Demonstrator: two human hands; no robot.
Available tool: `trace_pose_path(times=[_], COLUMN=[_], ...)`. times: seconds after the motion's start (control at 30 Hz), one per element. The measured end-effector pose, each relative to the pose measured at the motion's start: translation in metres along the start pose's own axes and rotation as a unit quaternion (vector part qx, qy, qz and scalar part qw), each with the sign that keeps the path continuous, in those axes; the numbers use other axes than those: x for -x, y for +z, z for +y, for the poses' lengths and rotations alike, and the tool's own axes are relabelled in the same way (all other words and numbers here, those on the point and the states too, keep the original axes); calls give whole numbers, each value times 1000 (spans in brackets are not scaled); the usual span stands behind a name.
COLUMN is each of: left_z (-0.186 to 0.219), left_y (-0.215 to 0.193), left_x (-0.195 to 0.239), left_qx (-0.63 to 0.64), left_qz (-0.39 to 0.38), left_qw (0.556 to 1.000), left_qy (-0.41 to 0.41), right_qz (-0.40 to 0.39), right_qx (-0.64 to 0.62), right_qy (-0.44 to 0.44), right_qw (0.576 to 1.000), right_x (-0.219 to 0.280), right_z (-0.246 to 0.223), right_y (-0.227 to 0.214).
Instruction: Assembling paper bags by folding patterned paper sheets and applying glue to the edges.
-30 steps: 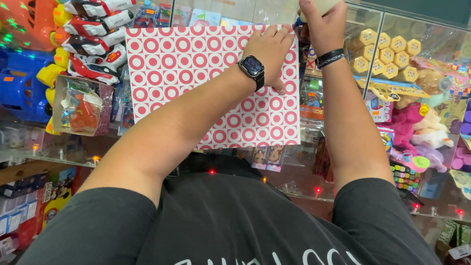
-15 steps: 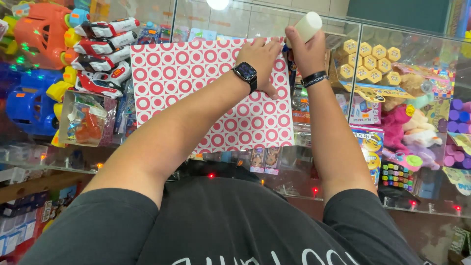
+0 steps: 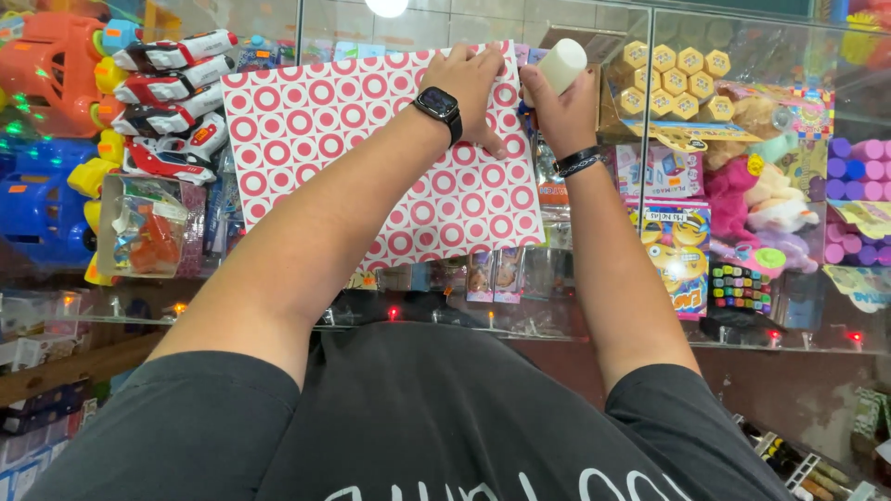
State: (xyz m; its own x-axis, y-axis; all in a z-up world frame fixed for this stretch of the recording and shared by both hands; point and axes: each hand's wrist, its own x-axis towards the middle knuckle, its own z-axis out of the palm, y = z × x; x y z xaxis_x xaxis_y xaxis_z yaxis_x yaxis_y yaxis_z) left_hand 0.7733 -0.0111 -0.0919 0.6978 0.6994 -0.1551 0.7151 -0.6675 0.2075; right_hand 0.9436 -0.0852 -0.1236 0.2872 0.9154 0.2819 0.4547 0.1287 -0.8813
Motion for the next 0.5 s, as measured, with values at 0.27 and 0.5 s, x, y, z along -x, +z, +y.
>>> trace_pose_path(times=[0.27,0.5], left_z=[2,-1], left_y=[-5,-2], left_x=[3,3], left_qx=[0,-17], left_qz=[-12,-3], left_qw=[1000,1000], left_qy=[-11,-4], right_qz=[-2,6], right_qx=[-7,-23], right_qy=[23,88], right_qw=[1000,996], right_x=[34,68], right_z=[-1,-25], right_y=[-11,-22])
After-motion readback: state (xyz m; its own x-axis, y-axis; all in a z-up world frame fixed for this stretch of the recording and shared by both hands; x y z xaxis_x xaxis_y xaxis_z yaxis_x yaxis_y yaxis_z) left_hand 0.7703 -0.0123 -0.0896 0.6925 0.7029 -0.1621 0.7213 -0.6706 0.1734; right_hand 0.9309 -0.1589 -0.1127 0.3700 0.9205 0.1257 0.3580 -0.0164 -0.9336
